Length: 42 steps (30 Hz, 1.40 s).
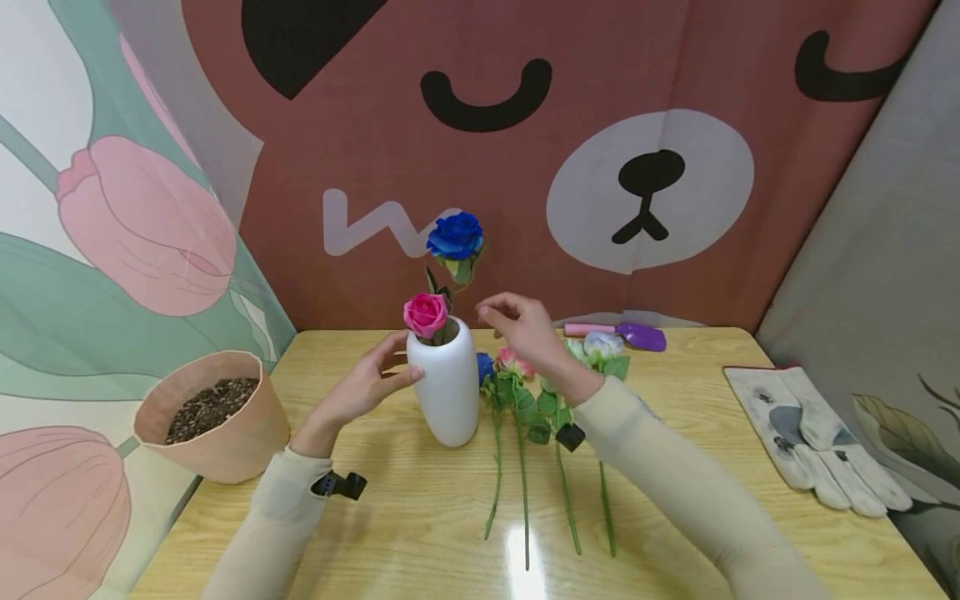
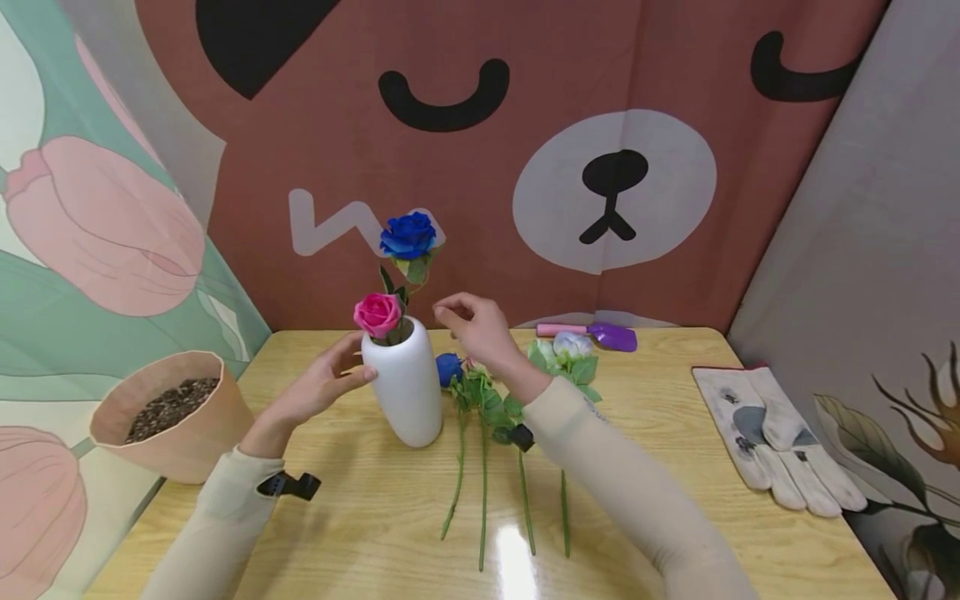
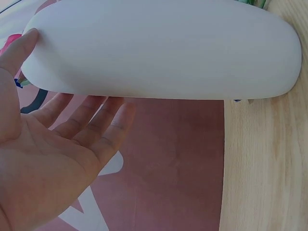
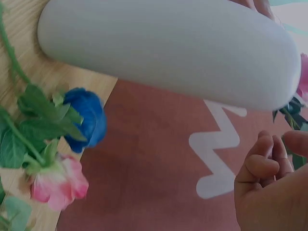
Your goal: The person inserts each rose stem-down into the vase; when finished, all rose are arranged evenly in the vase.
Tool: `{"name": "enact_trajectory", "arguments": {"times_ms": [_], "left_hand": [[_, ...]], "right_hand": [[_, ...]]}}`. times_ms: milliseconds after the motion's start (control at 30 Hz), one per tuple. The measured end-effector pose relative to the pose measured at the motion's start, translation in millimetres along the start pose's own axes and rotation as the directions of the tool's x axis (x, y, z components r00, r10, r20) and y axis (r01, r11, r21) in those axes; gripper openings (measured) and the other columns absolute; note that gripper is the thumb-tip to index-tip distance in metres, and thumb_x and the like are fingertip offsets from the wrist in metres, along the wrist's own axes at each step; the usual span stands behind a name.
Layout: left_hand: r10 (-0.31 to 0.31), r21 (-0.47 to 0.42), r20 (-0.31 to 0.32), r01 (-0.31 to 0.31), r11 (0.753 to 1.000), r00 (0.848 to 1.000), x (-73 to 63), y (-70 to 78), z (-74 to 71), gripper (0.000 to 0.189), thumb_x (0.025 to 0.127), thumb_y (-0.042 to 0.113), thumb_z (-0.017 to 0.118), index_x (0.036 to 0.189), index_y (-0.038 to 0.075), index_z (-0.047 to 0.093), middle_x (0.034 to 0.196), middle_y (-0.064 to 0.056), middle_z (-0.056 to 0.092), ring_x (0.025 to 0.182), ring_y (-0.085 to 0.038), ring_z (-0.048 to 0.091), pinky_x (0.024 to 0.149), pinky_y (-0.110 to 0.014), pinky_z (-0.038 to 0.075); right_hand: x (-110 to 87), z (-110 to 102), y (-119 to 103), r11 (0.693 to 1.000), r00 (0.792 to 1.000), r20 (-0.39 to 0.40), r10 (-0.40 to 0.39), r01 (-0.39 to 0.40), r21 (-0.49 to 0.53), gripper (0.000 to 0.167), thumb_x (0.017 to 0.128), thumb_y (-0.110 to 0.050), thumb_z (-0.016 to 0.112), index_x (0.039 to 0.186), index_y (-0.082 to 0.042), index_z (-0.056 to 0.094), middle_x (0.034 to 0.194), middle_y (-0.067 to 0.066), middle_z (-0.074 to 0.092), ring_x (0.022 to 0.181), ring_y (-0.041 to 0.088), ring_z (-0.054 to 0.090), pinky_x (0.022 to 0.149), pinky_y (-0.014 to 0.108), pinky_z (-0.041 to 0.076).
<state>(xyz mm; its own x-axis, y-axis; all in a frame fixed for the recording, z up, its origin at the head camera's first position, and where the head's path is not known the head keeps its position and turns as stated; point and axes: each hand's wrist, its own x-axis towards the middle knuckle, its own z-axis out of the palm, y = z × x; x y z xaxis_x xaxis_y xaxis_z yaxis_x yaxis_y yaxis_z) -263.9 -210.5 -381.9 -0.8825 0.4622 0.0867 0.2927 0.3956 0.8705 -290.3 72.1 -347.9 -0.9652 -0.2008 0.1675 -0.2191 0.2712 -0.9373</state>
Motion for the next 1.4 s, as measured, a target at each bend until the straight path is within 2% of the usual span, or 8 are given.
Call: {"name": "enact_trajectory", "arguments": {"times_ms": [133,233,467,667,867,1033,1233,1400], "left_hand": [[-0.002,0.002,0.000,0.002,1.000,1.000,0.0,-0.2,0.0,0.061,0.097,0.038,0.065,0.150,0.032,0.036,0.155,-0.004,0.039,0.142,-0.038,0.043,0.107,-0.059,0.047],[-0.002,0.003,0.001,0.002,1.000,1.000,0.1,0.1,0.1,0.062,0.097,0.039,0.065,0.150,0.032,0.036,0.155,-0.004,0.039,0.142,-0.038,0.043,0.107,-0.059,0.047],[0.001,0.001,0.001,-0.001,1.000,1.000,-0.1,1.2,-0.2,0.061,0.097,0.037,0.065,0.150,0.031,0.036,0.154,-0.004,0.039,0.142,-0.038,0.043,0.107,-0.059,0.047],[-0.005,0.005,-0.001,0.005,1.000,1.000,-0.1,1.8,-0.3,0.061,0.097,0.038,0.065,0.150,0.031,0.035,0.155,-0.005,0.039,0.142,-0.038,0.043,0.107,-0.059,0.046],[-0.011,0.005,-0.003,0.011,1.000,1.000,0.0,1.2,-0.4,0.062,0.097,0.038,0.065,0.151,0.031,0.035,0.155,-0.005,0.039,0.142,-0.038,0.043,0.107,-0.059,0.046],[-0.003,0.006,-0.003,0.003,1.000,1.000,1.0,0.9,-0.4,0.062,0.097,0.038,0.065,0.150,0.031,0.036,0.155,-0.004,0.039,0.141,-0.038,0.043,0.107,-0.059,0.047],[0.006,0.008,-0.003,-0.006,1.000,1.000,1.1,0.8,-0.4,0.061,0.096,0.039,0.066,0.150,0.032,0.036,0.155,-0.004,0.040,0.141,-0.039,0.043,0.107,-0.059,0.047],[-0.001,0.005,0.000,0.001,1.000,1.000,0.2,-0.8,0.0,0.062,0.096,0.040,0.066,0.150,0.032,0.036,0.155,-0.003,0.039,0.141,-0.038,0.044,0.106,-0.058,0.047]], "right_hand": [[-5.2,-15,1,0.999,0.999,0.024,0.040,-0.040,0.023,0.025,0.099,-0.040,0.061,0.112,-0.020,0.070,0.106,0.008,0.072,0.087,0.027,0.061,0.058,0.025,0.046],[-10.0,-26,4,0.997,0.997,0.045,0.064,-0.065,0.032,0.028,0.099,-0.042,0.060,0.114,-0.020,0.069,0.107,0.007,0.071,0.087,0.027,0.061,0.055,0.024,0.042],[-17.3,-53,18,0.993,0.990,0.085,0.111,-0.113,0.020,0.034,0.099,-0.048,0.058,0.114,-0.020,0.068,0.111,0.012,0.069,0.084,0.024,0.061,0.055,0.024,0.041],[-25.6,-70,36,0.987,0.981,0.108,0.160,-0.160,-0.011,0.035,0.101,-0.045,0.056,0.116,-0.015,0.066,0.109,0.013,0.069,0.081,0.021,0.061,0.057,0.026,0.042],[-33.6,-83,57,0.981,0.975,0.122,0.185,-0.176,-0.079,0.032,0.102,-0.039,0.056,0.113,-0.010,0.066,0.103,0.010,0.070,0.081,0.023,0.063,0.056,0.026,0.044],[-40.3,-92,72,0.982,0.973,0.143,0.184,-0.175,-0.072,0.030,0.103,-0.033,0.057,0.109,-0.005,0.064,0.097,0.012,0.070,0.076,0.020,0.064,0.053,0.026,0.042],[-51.6,-102,93,0.971,0.965,0.141,0.221,-0.204,-0.125,0.032,0.103,-0.032,0.055,0.113,-0.003,0.063,0.101,0.014,0.069,0.079,0.021,0.063,0.055,0.028,0.045],[-58.5,-110,113,0.959,0.955,0.130,0.265,-0.248,-0.134,0.033,0.103,-0.030,0.056,0.115,0.000,0.064,0.101,0.016,0.071,0.079,0.025,0.065,0.052,0.027,0.042]]}}
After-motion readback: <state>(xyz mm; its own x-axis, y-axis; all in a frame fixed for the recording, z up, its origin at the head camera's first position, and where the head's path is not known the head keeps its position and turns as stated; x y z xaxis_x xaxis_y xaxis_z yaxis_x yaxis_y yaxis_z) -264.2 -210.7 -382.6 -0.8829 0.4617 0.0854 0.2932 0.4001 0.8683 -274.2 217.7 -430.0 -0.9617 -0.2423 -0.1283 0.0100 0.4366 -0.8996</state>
